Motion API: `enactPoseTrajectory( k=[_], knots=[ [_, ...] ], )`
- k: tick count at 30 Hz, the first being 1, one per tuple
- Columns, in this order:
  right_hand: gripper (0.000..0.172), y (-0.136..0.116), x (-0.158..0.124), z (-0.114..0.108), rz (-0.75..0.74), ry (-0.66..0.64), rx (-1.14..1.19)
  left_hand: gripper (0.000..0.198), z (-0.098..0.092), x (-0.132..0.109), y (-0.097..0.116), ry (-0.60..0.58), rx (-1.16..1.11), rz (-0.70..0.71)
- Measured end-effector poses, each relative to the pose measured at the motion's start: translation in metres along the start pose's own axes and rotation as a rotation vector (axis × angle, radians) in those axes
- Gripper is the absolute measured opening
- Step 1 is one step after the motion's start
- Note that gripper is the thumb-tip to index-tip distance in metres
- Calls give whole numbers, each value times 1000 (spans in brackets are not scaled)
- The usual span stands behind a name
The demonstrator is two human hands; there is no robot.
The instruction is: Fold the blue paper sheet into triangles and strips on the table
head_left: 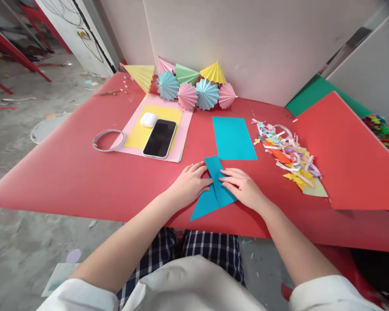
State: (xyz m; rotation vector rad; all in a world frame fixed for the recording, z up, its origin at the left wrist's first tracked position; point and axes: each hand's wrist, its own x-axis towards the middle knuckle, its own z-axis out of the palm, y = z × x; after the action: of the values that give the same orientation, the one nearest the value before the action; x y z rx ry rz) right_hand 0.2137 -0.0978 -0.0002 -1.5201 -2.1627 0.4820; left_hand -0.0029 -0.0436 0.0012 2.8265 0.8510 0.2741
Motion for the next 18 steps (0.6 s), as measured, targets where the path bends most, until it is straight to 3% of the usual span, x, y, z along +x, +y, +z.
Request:
enactPoseTrajectory(
  k=[3,5,7,12,18],
  knots=[
    [27,-3,-5,11,-44,54,-102,24,-5,1,-4,133,13,-184],
    [28,-9,-8,17,-55,101,-148,27,-4,-1,5,238,4,-292],
    [28,-15,-12,22,-62,129,-182,32,3,-5,21,270,-13,-263],
    [28,-16,-15,21,-79,118,-111,57,29,-14,53,120,53,-182],
    [38,2,2,16,-53,15,-137,63,32,-17,50,67,40,-147]
  ],
)
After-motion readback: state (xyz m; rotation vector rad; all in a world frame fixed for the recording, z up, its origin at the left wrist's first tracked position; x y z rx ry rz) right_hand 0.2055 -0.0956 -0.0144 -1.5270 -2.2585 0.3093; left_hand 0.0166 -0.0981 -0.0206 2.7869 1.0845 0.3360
